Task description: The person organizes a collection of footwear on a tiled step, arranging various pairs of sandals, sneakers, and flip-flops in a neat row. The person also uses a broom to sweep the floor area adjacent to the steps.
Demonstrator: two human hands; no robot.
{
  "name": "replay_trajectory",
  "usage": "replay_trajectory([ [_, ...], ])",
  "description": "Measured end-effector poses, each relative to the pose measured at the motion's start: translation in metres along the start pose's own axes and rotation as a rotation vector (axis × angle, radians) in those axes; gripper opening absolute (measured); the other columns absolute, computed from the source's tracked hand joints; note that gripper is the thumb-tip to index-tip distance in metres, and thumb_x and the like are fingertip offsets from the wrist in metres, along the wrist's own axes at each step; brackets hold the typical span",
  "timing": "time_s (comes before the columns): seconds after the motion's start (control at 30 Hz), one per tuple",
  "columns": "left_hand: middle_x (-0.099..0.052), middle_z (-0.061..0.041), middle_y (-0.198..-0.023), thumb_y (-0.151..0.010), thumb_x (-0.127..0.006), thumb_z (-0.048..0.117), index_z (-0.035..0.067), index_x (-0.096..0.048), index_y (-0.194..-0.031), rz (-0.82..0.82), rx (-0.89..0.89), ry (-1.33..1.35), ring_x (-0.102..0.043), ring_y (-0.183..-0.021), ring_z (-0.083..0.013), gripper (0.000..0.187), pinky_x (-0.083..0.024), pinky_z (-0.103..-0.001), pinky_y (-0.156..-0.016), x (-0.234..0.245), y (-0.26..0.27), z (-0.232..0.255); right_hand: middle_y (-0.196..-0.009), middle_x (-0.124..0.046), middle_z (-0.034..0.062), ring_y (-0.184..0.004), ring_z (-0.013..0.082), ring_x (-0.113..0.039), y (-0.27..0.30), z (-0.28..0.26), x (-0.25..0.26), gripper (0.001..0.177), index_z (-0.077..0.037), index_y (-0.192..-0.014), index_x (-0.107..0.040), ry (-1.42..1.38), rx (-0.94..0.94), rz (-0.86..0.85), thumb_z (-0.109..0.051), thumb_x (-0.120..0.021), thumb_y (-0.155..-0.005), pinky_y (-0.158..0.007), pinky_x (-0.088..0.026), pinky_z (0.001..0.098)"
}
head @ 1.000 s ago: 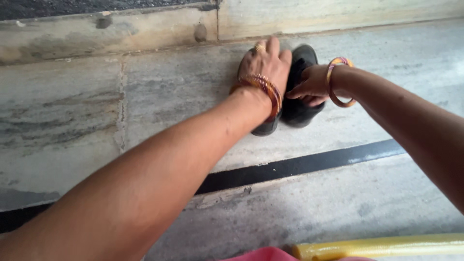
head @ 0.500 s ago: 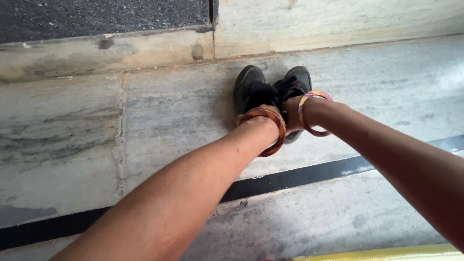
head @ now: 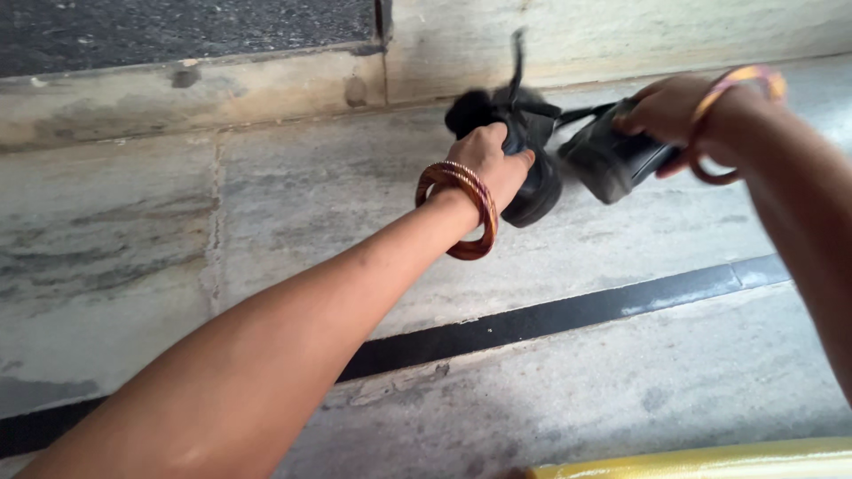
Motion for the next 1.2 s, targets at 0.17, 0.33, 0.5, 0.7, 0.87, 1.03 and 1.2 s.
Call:
replay_trajectory([
  [0.17, -0.071, -0.022, -0.114, -0.083, -0.071, 0.028, 0.004, -0.071, -0.111, 0.049, -0.014, 0.099, -0.068, -0.110, -0.0374, 0.038, -0.054, -0.043, -0.095, 0.006, -0.010, 0.014, -0.118, -0.076, 0.0229, -0.087, 0.0342, -0.075, 0.026, -0.016, 0.027, 0.046, -0.011, -0.135, -0.067, 0.309, 0.075, 0.106, -0.045, -0.056, -0.106, -0.069, -0.059, 0.0414],
  [0.33, -0.076, -0.019, -0.099, -0.082, -0.071, 0.033, 0.000, -0.074, -0.099, -0.144, -0.098, 0.114, -0.073, -0.096, -0.0315, 0.037, -0.056, -0.042, -0.089, 0.012, -0.016, 0.018, -0.125, -0.072, 0.0128, -0.098, 0.0294, -0.074, 0.028, -0.004, 0.026, 0.048, -0.020, -0.138, -0.067, -0.078, 0.042, 0.001, -0.041, -0.061, -0.096, -0.076, -0.063, 0.0435],
  [0.5, -0.074, -0.019, -0.098, -0.088, -0.065, 0.024, 0.000, -0.068, -0.105, 0.083, 0.055, 0.083, -0.073, -0.088, -0.0308, 0.030, -0.059, -0.043, -0.080, 0.048, -0.015, 0.015, -0.124, -0.075, 0.0153, -0.108, 0.0341, -0.071, 0.025, -0.022, 0.033, 0.045, -0.023, -0.143, -0.068, 0.509, 0.194, 0.135, -0.042, -0.062, -0.103, -0.085, -0.054, 0.0451],
  [0.7, -0.076, -0.016, -0.103, -0.081, -0.066, 0.028, 0.003, -0.072, -0.100, -0.325, 0.064, 0.363, -0.076, -0.090, -0.0305, 0.032, -0.064, -0.048, -0.072, 0.045, 0.006, 0.022, -0.131, -0.072, 0.0079, -0.110, 0.0307, -0.073, 0.031, -0.039, 0.032, 0.049, -0.028, -0.144, -0.064, 0.367, 0.145, -0.070, -0.043, -0.063, -0.097, -0.079, -0.066, 0.0456],
  [0.87, -0.075, -0.017, -0.107, -0.083, -0.067, 0.033, 0.006, -0.074, -0.103, -0.082, -0.068, -0.115, -0.072, -0.098, -0.0293, 0.034, -0.056, -0.041, -0.088, 0.090, 0.011, 0.024, -0.127, -0.077, 0.0085, -0.106, 0.0283, -0.075, 0.044, -0.096, 0.016, 0.046, -0.033, -0.144, -0.064, 0.721, 0.221, 0.082, -0.044, -0.060, -0.100, -0.088, -0.060, 0.0467],
  [1.03, -0.077, -0.017, -0.106, -0.085, -0.064, 0.032, 0.005, -0.078, -0.103, -0.186, 0.020, -0.278, -0.075, -0.096, -0.0300, 0.035, -0.056, -0.041, -0.086, 0.128, 0.038, 0.019, -0.119, -0.078, 0.0084, -0.104, 0.0284, -0.078, 0.072, -0.176, -0.012, 0.052, -0.029, -0.141, -0.064, 0.698, 0.343, -0.132, -0.049, -0.065, -0.092, -0.091, -0.065, 0.0490],
  [1.2, -0.074, -0.026, -0.108, -0.091, -0.059, 0.026, 0.002, -0.075, -0.110, -0.034, 0.080, -0.713, -0.074, -0.096, -0.0370, 0.035, -0.059, -0.047, -0.083, 0.204, 0.049, 0.023, -0.117, -0.078, 0.0078, -0.102, 0.0276, -0.077, 0.122, -0.276, -0.014, 0.050, -0.028, -0.139, -0.065, 0.906, 0.516, 0.117, -0.051, -0.062, -0.095, -0.093, -0.060, 0.0494],
])
Point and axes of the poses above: each hand's wrist, its own y-axis away from the middle knuckle, its own x-axis out of the back of the hand, z = x × y, the point moved 10 cm from there along -y, towards the middle knuckle
